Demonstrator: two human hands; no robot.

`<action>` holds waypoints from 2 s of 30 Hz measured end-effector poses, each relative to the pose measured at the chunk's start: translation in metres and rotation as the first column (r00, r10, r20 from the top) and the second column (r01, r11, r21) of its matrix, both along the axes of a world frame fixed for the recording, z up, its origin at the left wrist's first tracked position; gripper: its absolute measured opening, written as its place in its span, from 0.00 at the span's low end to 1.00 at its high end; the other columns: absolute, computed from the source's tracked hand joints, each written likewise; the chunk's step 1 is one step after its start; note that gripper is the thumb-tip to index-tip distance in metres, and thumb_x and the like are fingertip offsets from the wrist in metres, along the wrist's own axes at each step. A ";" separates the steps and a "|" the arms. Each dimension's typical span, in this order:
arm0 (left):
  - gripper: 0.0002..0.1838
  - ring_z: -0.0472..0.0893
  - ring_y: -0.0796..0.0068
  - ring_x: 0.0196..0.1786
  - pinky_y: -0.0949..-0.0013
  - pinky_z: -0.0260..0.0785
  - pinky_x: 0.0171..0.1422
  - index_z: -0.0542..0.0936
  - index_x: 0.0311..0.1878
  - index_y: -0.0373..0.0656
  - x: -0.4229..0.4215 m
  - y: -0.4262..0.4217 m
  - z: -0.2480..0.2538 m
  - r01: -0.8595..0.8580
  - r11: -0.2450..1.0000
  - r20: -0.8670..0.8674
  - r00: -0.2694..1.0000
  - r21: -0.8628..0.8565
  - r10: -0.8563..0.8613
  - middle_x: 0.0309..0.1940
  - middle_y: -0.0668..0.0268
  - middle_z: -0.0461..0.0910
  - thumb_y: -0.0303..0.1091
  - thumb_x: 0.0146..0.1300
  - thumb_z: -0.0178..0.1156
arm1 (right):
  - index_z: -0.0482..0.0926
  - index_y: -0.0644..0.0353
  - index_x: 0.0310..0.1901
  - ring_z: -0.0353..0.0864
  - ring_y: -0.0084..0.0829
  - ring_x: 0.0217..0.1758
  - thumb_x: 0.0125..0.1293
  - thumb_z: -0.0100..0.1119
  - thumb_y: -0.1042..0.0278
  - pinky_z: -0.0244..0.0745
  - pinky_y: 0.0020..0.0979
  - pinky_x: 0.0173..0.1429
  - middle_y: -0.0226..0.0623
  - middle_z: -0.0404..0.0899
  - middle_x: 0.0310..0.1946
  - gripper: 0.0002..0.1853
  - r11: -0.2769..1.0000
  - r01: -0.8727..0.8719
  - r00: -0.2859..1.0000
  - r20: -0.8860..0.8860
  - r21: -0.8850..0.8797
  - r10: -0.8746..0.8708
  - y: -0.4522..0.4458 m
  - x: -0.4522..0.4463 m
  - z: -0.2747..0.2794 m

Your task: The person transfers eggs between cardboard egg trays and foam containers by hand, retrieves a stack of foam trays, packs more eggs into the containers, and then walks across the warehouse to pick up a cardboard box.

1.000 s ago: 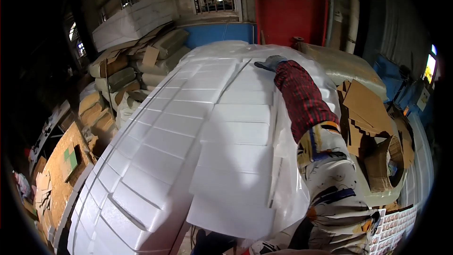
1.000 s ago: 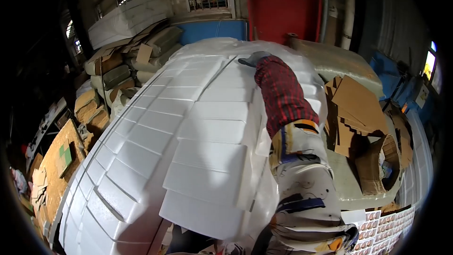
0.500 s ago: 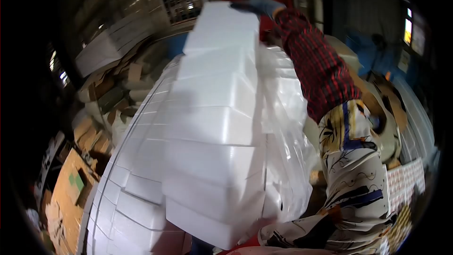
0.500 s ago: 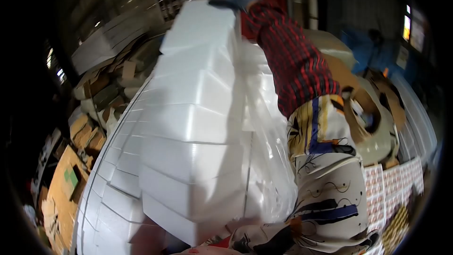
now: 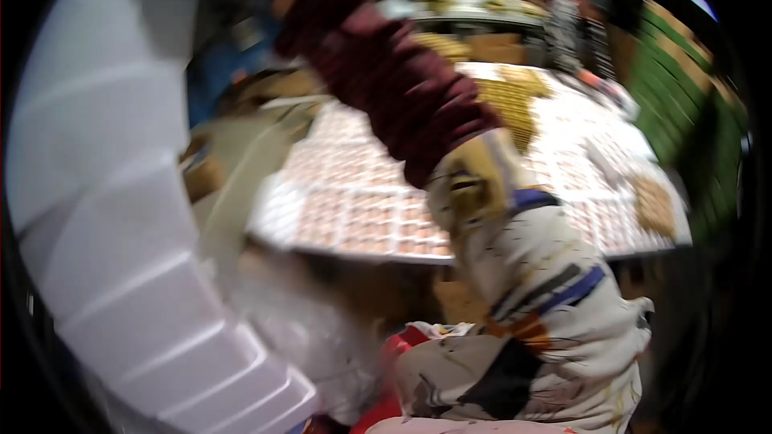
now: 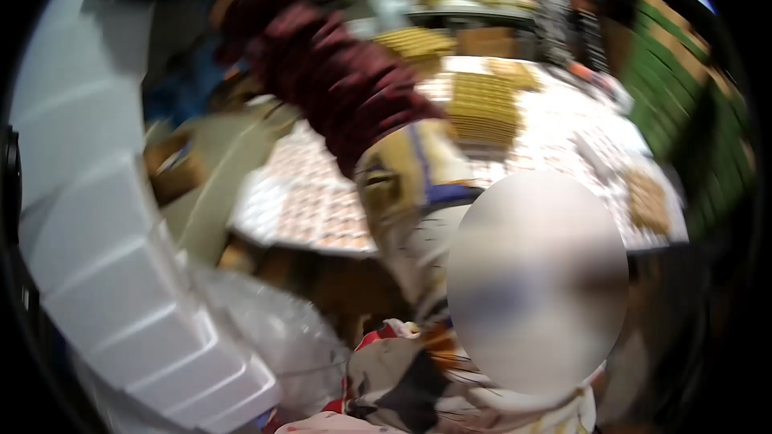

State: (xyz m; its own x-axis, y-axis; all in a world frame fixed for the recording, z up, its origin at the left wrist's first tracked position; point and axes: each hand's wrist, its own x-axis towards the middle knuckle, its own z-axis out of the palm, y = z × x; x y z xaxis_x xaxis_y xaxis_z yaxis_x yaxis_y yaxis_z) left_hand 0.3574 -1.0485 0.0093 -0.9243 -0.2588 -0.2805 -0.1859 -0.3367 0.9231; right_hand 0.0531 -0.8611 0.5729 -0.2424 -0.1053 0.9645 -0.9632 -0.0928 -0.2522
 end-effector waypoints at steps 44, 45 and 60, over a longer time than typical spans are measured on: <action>0.45 0.56 0.57 0.78 0.51 0.56 0.74 0.39 0.81 0.52 -0.040 0.683 0.047 0.428 0.894 -0.243 0.860 -0.133 -0.448 0.79 0.55 0.46 0.55 0.73 0.53 | 0.49 0.72 0.74 0.52 0.50 0.78 0.60 0.68 0.40 0.51 0.42 0.79 0.59 0.52 0.74 0.55 0.663 0.716 0.124 0.895 0.219 -0.429 0.784 0.298 -0.544; 0.48 0.57 0.56 0.77 0.54 0.56 0.75 0.39 0.80 0.47 -0.049 0.699 0.046 0.447 0.846 -0.239 0.822 -0.291 -0.516 0.78 0.52 0.47 0.54 0.71 0.57 | 0.49 0.72 0.74 0.52 0.51 0.78 0.58 0.69 0.39 0.51 0.42 0.78 0.60 0.52 0.74 0.57 0.629 0.742 0.109 0.885 0.230 -0.452 0.775 0.285 -0.549; 0.40 0.64 0.64 0.70 0.66 0.60 0.70 0.45 0.80 0.45 -0.008 0.594 -0.056 0.385 0.708 -0.102 0.836 -0.592 -0.540 0.77 0.59 0.51 0.36 0.72 0.55 | 0.64 0.61 0.70 0.75 0.50 0.62 0.60 0.70 0.47 0.71 0.42 0.64 0.59 0.69 0.63 0.43 0.729 0.485 0.355 0.653 0.484 -0.669 0.699 0.298 -0.528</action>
